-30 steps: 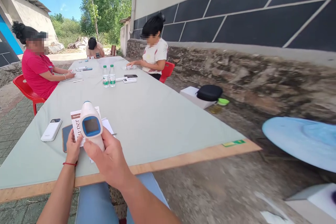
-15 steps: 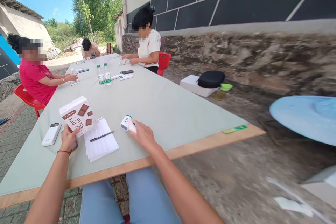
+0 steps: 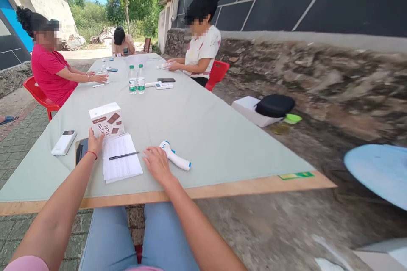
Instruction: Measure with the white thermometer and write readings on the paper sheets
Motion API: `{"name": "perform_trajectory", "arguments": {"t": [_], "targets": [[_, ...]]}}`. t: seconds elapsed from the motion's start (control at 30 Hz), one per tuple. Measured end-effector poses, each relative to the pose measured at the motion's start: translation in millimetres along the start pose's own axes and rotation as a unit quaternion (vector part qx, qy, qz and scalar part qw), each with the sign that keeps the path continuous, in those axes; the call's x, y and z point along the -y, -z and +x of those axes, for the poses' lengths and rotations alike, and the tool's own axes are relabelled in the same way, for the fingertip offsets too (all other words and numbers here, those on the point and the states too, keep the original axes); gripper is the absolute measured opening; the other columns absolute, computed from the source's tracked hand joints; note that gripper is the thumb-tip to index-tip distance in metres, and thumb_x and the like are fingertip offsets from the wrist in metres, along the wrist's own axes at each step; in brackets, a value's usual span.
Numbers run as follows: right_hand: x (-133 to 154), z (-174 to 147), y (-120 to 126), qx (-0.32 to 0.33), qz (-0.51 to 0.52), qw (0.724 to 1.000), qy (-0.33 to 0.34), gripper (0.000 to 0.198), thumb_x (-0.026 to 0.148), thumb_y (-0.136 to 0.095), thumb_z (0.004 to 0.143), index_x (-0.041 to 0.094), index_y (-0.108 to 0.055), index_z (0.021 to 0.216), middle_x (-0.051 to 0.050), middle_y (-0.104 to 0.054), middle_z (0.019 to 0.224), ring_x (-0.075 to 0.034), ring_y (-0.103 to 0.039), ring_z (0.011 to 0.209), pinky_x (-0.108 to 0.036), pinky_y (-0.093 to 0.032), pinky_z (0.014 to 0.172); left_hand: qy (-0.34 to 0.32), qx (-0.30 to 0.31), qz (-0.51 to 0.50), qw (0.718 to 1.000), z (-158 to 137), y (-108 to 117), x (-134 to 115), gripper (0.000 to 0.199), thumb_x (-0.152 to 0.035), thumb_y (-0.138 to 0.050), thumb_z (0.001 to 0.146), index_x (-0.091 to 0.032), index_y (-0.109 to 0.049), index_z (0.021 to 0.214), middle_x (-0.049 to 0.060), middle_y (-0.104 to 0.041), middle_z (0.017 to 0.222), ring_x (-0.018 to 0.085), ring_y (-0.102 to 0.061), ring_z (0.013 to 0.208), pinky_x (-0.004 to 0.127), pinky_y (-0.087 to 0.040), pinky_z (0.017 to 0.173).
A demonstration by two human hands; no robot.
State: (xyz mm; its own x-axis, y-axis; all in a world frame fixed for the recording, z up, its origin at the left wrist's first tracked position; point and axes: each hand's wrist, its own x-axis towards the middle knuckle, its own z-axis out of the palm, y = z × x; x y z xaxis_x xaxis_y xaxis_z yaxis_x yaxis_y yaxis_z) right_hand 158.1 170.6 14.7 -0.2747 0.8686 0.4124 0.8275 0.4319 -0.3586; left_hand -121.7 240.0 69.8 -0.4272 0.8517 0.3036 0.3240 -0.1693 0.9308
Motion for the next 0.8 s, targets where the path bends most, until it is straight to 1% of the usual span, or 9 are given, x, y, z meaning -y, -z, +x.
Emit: {"name": "perform_trajectory", "arguments": {"t": [0.07,0.13,0.23,0.3,0.37,0.5,0.6,0.7,0.8], "targets": [[21.3,14.6,-12.0,0.025,0.019,0.999,0.023,0.027,0.022,-0.049,0.092,0.022,-0.064,0.115,-0.009,-0.062,0.122,-0.025,-0.048,0.112,-0.038,-0.034,0.092,-0.011,-0.026,0.045,0.999,-22.7,1.6,-2.1,0.055,-0.015,-0.071,0.067,-0.016,-0.046,0.115,0.015,-0.046,0.124,0.033,-0.026,0.135,0.052,-0.017,0.113],[35.7,28.2,-21.7,0.053,0.010,0.998,0.034,0.029,0.019,-0.049,0.091,0.022,-0.062,0.118,-0.010,-0.061,0.123,-0.025,-0.047,0.110,-0.038,-0.033,0.092,-0.046,0.006,0.088,0.995,-58.1,5.6,-6.4,0.044,-0.014,-0.069,0.068,-0.017,-0.052,0.109,0.011,-0.049,0.119,0.030,-0.036,0.127,0.049,-0.023,0.110],[42.4,39.9,-29.4,0.089,-0.009,0.995,0.048,0.022,0.017,-0.053,0.089,0.021,-0.068,0.104,-0.010,-0.065,0.108,-0.025,-0.049,0.101,-0.037,-0.033,0.088,-0.214,0.221,0.270,0.912,-123.5,16.9,-13.1,0.019,-0.020,-0.054,0.084,-0.020,-0.058,0.103,0.008,-0.055,0.105,0.025,-0.051,0.101,0.045,-0.039,0.093],[40.7,39.9,-29.8,0.096,-0.012,0.994,0.055,0.017,0.017,-0.055,0.088,0.021,-0.071,0.091,-0.010,-0.066,0.097,-0.025,-0.050,0.096,-0.036,-0.032,0.086,-0.260,0.277,0.348,0.857,-162.5,24.3,-16.3,0.021,-0.026,-0.052,0.088,-0.020,-0.059,0.107,0.009,-0.055,0.106,0.025,-0.050,0.096,0.043,-0.041,0.086],[37.6,34.4,-27.0,0.097,-0.015,0.994,0.057,0.018,0.017,-0.053,0.089,0.020,-0.070,0.085,-0.010,-0.065,0.091,-0.024,-0.050,0.092,-0.036,-0.032,0.085,-0.270,0.285,0.390,0.833,-189.8,28.6,-18.7,0.029,-0.034,-0.053,0.088,-0.020,-0.057,0.114,0.010,-0.054,0.109,0.026,-0.049,0.098,0.044,-0.041,0.087],[33.0,13.3,-16.0,0.077,-0.009,0.996,0.052,0.020,0.020,-0.045,0.093,0.018,-0.065,0.094,-0.011,-0.063,0.091,-0.023,-0.051,0.090,-0.036,-0.034,0.081,-0.273,0.268,0.412,0.827,-208.9,28.9,-21.9,0.036,-0.037,-0.052,0.089,-0.021,-0.053,0.121,0.012,-0.051,0.116,0.028,-0.046,0.106,0.046,-0.039,0.092],[34.2,-5.0,-9.1,-0.005,0.141,0.990,-0.025,0.018,0.030,-0.044,0.092,0.018,-0.058,0.093,-0.007,-0.062,0.083,-0.020,-0.055,0.078,-0.033,-0.039,0.073,-0.271,0.264,0.401,0.834,-210.0,27.2,-20.5,0.034,-0.036,-0.053,0.088,-0.022,-0.054,0.119,0.012,-0.050,0.115,0.028,-0.046,0.107,0.047,-0.039,0.094],[39.1,-19.4,-6.0,-0.089,0.346,0.925,-0.134,0.021,0.041,-0.052,0.085,0.021,-0.051,0.085,0.000,-0.058,0.070,-0.017,-0.055,0.063,-0.031,-0.043,0.065,-0.262,0.253,0.383,0.849,-210.9,25.2,-16.7,0.033,-0.035,-0.054,0.087,-0.021,-0.056,0.117,0.012,-0.051,0.115,0.029,-0.046,0.109,0.048,-0.038,0.095],[41.4,-28.2,-4.7,-0.111,0.438,0.875,-0.175,0.024,0.045,-0.053,0.081,0.021,-0.050,0.084,0.001,-0.059,0.069,-0.017,-0.059,0.064,-0.032,-0.046,0.067,-0.236,0.245,0.351,0.872,-212.6,24.8,-24.1,0.027,-0.033,-0.055,0.086,-0.020,-0.060,0.109,0.013,-0.054,0.111,0.030,-0.048,0.106,0.050,-0.040,0.094]]}}
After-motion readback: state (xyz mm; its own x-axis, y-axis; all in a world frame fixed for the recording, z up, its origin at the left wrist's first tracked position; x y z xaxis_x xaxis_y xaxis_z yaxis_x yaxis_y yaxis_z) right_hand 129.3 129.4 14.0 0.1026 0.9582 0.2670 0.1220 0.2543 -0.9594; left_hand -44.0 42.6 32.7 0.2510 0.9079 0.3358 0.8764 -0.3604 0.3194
